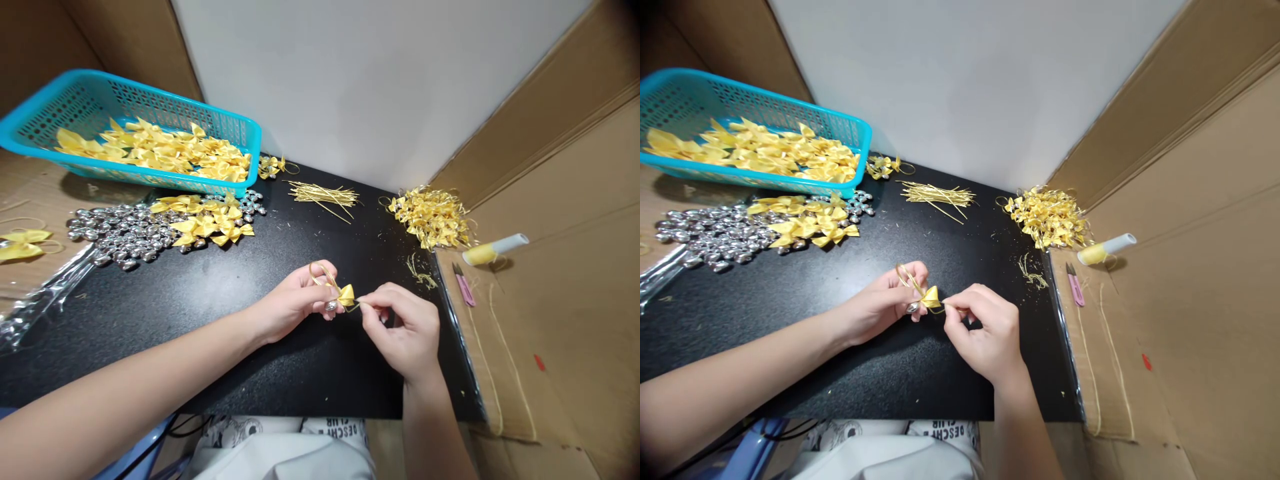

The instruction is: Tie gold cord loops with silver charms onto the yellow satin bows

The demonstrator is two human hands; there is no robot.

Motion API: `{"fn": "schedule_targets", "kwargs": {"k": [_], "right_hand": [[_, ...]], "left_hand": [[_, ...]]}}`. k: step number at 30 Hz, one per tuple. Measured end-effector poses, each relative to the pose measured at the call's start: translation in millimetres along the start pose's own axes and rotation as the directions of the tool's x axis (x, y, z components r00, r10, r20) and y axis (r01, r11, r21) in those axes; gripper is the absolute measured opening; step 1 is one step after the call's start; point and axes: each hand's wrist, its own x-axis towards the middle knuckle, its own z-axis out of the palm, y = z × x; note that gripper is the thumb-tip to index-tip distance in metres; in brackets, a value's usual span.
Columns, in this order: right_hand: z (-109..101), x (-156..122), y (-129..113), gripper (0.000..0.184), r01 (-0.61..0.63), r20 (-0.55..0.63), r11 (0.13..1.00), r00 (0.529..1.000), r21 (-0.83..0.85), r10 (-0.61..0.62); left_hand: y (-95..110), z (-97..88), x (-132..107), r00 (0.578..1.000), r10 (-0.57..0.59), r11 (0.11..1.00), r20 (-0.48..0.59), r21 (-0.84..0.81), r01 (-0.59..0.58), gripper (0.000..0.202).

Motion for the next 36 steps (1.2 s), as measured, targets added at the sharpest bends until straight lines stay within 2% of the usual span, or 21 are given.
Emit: {"fn": "schedule_targets", "kwargs": {"k": [5, 12, 19, 30, 36], "right_hand": [[0, 0, 0, 0.015, 0.004, -0.003, 1.000, 1.000, -0.007, -0.004], [-2, 2, -3, 0.015, 0.032, 0.023, 0.998, 0.999, -0.057, -0.031], [-2, 1, -3, 0.015, 0.024, 0.030, 0.997, 0.999, -0.068, -0.022], [2, 1, -7, 0.016, 0.014, 0.010, 1.000, 1.000, 0.003, -0.014], [10, 0, -7, 0.016, -0.071, -0.004, 0.991, 0.997, 0.112, 0.072]], "left_hand": [[0, 0.8, 0, 1.000, -0.002, 1.000, -0.009, 0.005, 0.002, 0.033], [1, 1.0, 2, 0.998, 0.049, 0.995, -0.040, 0.091, -0.046, 0.030], [-1, -0.3, 2, 0.998, 0.052, 0.992, -0.016, 0.117, -0.050, 0.030], [-9, 4.1, 0, 0.998, 0.055, 0.998, 0.022, 0.041, -0.056, 0.032], [-8, 5.0, -1, 0.995, 0.095, 0.994, 0.030, 0.048, -0.096, 0.032]]}}
